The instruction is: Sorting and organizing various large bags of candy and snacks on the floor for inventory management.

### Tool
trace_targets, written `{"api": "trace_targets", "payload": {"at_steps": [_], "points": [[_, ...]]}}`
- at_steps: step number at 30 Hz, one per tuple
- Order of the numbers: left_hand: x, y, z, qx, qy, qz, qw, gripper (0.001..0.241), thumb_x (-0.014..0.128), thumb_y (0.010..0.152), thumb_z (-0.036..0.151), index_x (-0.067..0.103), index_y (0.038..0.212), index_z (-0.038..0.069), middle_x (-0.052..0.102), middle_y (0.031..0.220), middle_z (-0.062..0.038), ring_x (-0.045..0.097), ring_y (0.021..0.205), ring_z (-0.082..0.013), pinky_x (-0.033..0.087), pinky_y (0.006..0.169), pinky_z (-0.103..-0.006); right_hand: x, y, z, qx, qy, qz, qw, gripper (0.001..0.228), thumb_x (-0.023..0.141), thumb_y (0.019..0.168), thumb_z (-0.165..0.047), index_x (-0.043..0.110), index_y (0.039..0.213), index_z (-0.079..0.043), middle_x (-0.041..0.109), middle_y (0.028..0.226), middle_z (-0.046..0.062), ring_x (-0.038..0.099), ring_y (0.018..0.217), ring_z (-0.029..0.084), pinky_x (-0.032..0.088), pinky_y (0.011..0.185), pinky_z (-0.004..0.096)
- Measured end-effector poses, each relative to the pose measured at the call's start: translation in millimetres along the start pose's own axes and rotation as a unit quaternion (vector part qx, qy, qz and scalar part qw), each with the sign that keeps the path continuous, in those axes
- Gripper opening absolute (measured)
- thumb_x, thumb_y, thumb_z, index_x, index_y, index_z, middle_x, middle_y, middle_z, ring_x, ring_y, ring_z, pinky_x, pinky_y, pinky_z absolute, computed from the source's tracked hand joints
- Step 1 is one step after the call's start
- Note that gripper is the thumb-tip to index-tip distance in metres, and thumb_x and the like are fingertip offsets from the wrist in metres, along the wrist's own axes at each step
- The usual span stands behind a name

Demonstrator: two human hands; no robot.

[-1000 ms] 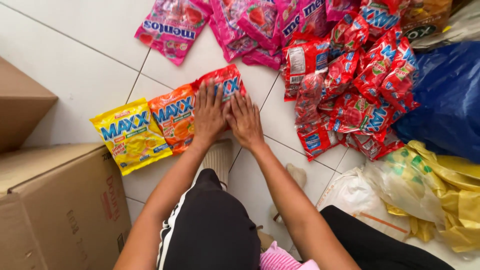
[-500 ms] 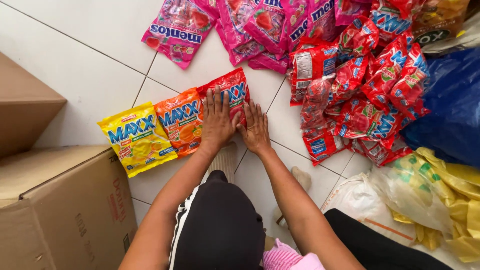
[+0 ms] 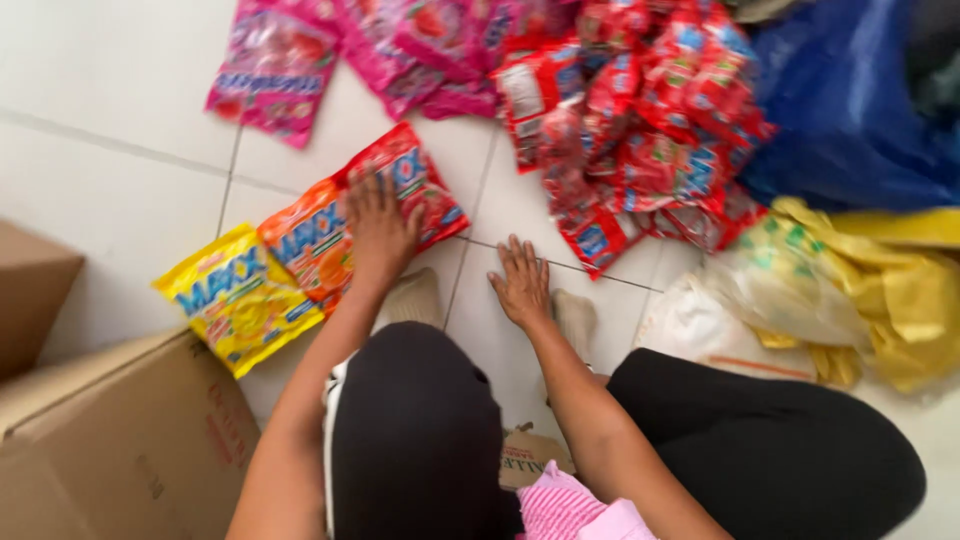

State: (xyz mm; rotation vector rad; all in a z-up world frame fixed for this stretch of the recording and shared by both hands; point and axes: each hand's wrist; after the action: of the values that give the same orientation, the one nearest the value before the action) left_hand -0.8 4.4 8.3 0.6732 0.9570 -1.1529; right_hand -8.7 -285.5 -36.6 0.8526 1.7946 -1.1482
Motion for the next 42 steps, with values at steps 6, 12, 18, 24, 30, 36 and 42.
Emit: {"api": "trace_targets", "payload": {"at_steps": [6, 12, 18, 24, 30, 36, 42], "points": [[-30, -42, 25, 0.128, -0.102, 0.073, 0.984, 0.040, 0.068, 0.103, 0.023, 0.059, 0.139, 0.007, 0.051, 0.155, -0.015, 0.040, 0.151, -0.0408, 0.033, 0.126, -0.0516, 16, -5, 74, 0.159, 0.065, 0.169, 0.971, 0.063, 0.068, 0.096, -0.038, 0.046, 0.151, -0.015, 0.040, 0.159, 0.012, 0.035, 0.146, 0.037, 0.028, 0.117, 0.056], [19, -99, 16, 0.001, -0.276, -0.065, 0.959, 0.022, 0.073, 0.096, 0.024, 0.076, 0.111, 0.009, 0.075, 0.097, -0.013, 0.074, 0.092, -0.0267, 0.057, 0.079, -0.0376, 24, 38, 192, 0.463, 0.319, 0.350, 0.749, 0.068, 0.084, 0.088, -0.033, 0.051, 0.138, -0.001, 0.059, 0.136, 0.020, 0.060, 0.123, 0.037, 0.050, 0.103, 0.048], [26, -101, 11, -0.129, -0.353, -0.107, 0.920, 0.028, 0.073, 0.096, 0.029, 0.076, 0.115, 0.008, 0.077, 0.089, -0.010, 0.075, 0.082, -0.0154, 0.057, 0.075, -0.0301, -12, 56, 187, 0.389, 0.800, 0.145, 0.434, 0.053, 0.087, 0.075, -0.030, 0.066, 0.119, -0.009, 0.073, 0.104, 0.008, 0.071, 0.086, 0.026, 0.058, 0.070, 0.045], [-20, -71, 24, -0.102, -0.358, -0.074, 0.925, 0.030, 0.074, 0.095, 0.028, 0.075, 0.118, 0.008, 0.077, 0.098, -0.011, 0.074, 0.089, -0.0202, 0.057, 0.081, -0.0323, -76, 71, 118, 0.244, 0.723, 0.267, 0.589, 0.036, 0.080, 0.071, -0.001, 0.072, 0.106, 0.001, 0.076, 0.097, 0.009, 0.076, 0.080, 0.021, 0.064, 0.070, 0.036], [-91, -35, 82, 0.184, -0.264, 0.038, 0.946, 0.079, 0.090, 0.074, 0.030, 0.055, 0.141, 0.007, 0.064, 0.136, -0.019, 0.059, 0.128, -0.0355, 0.047, 0.107, -0.0448, -173, 62, -3, 0.165, 0.431, -0.003, 0.887, 0.025, 0.080, 0.086, -0.015, 0.077, 0.098, 0.007, 0.070, 0.085, 0.014, 0.063, 0.068, 0.020, 0.050, 0.060, 0.036], [-52, -38, 64, 0.053, -0.375, 0.054, 0.924, 0.071, 0.077, 0.085, 0.013, 0.052, 0.151, 0.008, 0.066, 0.137, -0.013, 0.068, 0.124, -0.0322, 0.056, 0.103, -0.0396, -219, 23, -114, -0.004, 0.746, -0.214, 0.631, 0.043, 0.071, 0.093, -0.033, 0.063, 0.123, -0.004, 0.072, 0.096, 0.007, 0.071, 0.086, 0.019, 0.059, 0.078, 0.035], [-78, -47, 35, -0.179, -0.829, -0.103, 0.520, 0.047, 0.076, 0.093, 0.018, 0.057, 0.133, 0.005, 0.069, 0.124, -0.009, 0.069, 0.113, -0.0229, 0.057, 0.100, -0.0414, -186, 63, -70, -0.030, 0.506, -0.078, 0.859, 0.053, 0.073, 0.096, -0.029, 0.055, 0.139, -0.005, 0.064, 0.114, 0.004, 0.062, 0.103, 0.013, 0.055, 0.087, 0.033]]}}
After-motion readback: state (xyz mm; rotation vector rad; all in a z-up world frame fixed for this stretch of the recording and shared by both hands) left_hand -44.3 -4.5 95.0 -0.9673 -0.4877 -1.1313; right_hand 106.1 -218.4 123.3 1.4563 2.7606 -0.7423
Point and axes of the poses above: each hand's wrist, its own y-axis towards the middle knuckle, its own x-axis out of the palm, z = x × y
